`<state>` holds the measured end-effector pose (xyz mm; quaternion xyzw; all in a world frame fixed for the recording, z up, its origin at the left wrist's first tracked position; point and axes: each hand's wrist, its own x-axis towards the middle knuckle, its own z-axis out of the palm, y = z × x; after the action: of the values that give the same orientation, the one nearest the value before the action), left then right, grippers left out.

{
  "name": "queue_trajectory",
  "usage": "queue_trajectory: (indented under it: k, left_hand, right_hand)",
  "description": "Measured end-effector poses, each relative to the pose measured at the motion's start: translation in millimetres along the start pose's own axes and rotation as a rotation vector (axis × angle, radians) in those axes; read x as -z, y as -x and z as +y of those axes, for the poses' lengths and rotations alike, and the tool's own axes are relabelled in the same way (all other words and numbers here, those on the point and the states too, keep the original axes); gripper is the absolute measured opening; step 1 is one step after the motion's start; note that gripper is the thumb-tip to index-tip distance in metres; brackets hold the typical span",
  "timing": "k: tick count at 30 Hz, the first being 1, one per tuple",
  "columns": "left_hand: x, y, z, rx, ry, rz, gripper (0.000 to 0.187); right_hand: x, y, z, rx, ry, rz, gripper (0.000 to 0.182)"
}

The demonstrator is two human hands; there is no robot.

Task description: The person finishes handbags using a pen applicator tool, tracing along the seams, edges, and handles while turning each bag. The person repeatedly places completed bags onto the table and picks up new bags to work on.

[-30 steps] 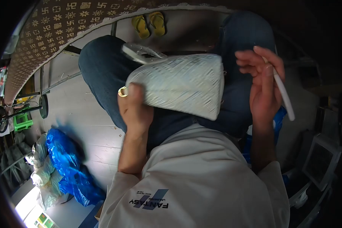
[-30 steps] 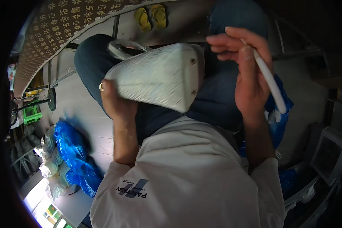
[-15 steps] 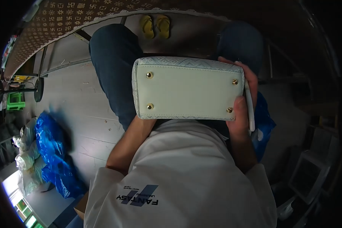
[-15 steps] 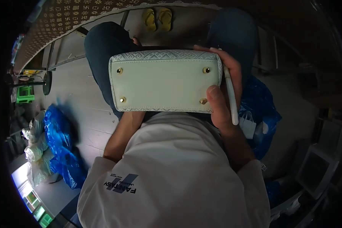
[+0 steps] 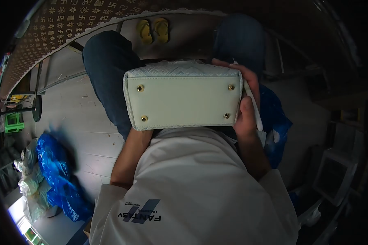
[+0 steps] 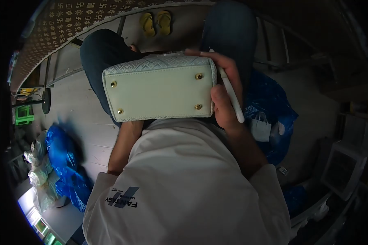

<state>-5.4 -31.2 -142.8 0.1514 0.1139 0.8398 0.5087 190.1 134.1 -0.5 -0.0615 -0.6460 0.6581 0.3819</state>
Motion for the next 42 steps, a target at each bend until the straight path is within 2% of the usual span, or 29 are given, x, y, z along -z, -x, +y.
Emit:
queue_trajectory:
  k: [1,3,5,6,7,9,10,12,13,17,19,20,22,23,25,26,28,30,32,33,35,37,40,42]
  left_hand:
    - [-16,-6,10,0.067,0.052,0.027,0.045]
    - [-57,-14,33,0.194,0.153,0.097,0.057]
    - [-84,-8,53,0.049,-0.375,0.024,0.057]
    - [-84,-13,68,0.046,-0.638,-0.24,0.06]
    - [-85,-24,75,0.034,-0.646,-0.223,0.06]
    - [-92,-42,88,-0.041,-1.11,-0.766,0.056]
    - [-101,-40,96,-0.05,-1.12,-0.745,0.056]
    - [-117,-38,110,0.366,-1.106,-0.431,0.057]
    - [-125,-34,115,0.471,-1.042,-0.355,0.033]
    - [-127,-37,114,0.612,-1.126,-0.44,0.031]
    - [-124,-38,98,0.483,-1.212,-0.291,0.031]
    - [-120,-42,92,0.484,-1.197,-0.276,0.031]
    - [-112,-45,77,0.558,-1.269,-0.115,0.028]
    - [-111,-44,70,0.577,-1.251,-0.105,0.028]
    - [-115,-41,57,0.354,-1.159,-0.004,0.027]
    - [-115,-39,50,0.365,-1.147,-0.007,0.027]
    - [-114,-34,38,0.325,-1.052,0.094,0.026]
    - [-100,-29,36,0.366,-1.073,0.145,0.026]
    - [-98,-26,39,0.401,-1.105,0.191,0.026]
    - [-100,-28,41,0.4,-1.125,0.118,0.026]
    - [-104,-31,40,0.398,-1.146,0.031,0.025]
    - [-105,-31,37,0.287,-1.075,-0.024,0.028]
    - [-110,-32,38,0.368,-1.113,-0.017,0.032]
    - [-108,-32,37,0.332,-1.131,-0.034,0.032]
  right_hand:
    - [3,2,1,0.004,0.002,0.003,0.071]
    - [11,12,1,-0.036,-0.332,-0.048,0.073]
    - [14,20,-3,-0.093,-0.278,-0.026,0.076]
    - [11,23,-3,-0.105,-0.212,0.033,0.076]
    - [9,23,-2,-0.115,-0.145,0.086,0.076]
    - [11,21,-2,-0.138,-0.077,0.036,0.075]
    - [12,20,-2,-0.155,0.003,0.005,0.075]
    - [10,11,0,-0.088,0.068,-0.056,0.073]
    - [8,5,2,-0.012,0.14,-0.096,0.073]
    - [6,-28,20,-0.006,0.183,-0.163,0.067]
    - [17,-51,35,0.277,0.843,-0.203,0.058]
    - [16,-58,36,0.264,0.842,-0.22,0.058]
    - [5,-64,36,0.259,0.581,-0.171,0.045]
    - [-5,-64,32,0.233,0.582,-0.174,0.045]
    - [-23,-62,22,-0.101,0.091,-0.205,0.044]
    - [-20,-57,28,-0.113,0.099,-0.198,0.044]
    - [-13,-47,44,-0.193,-0.043,-0.39,0.049]
    - [-23,-43,40,-0.222,0.012,-0.315,0.043]
    - [-26,-41,37,-0.307,-0.076,-0.224,0.018]
    - [-31,-40,35,-0.299,-0.07,-0.217,0.018]
    - [-38,-38,30,-0.365,-0.131,-0.071,0.012]
    - [-36,-38,28,-0.362,-0.081,-0.08,0.013]
    - [-34,-38,28,-0.379,-0.001,-0.113,0.015]
    - [-30,-40,29,-0.395,0.032,-0.133,0.016]
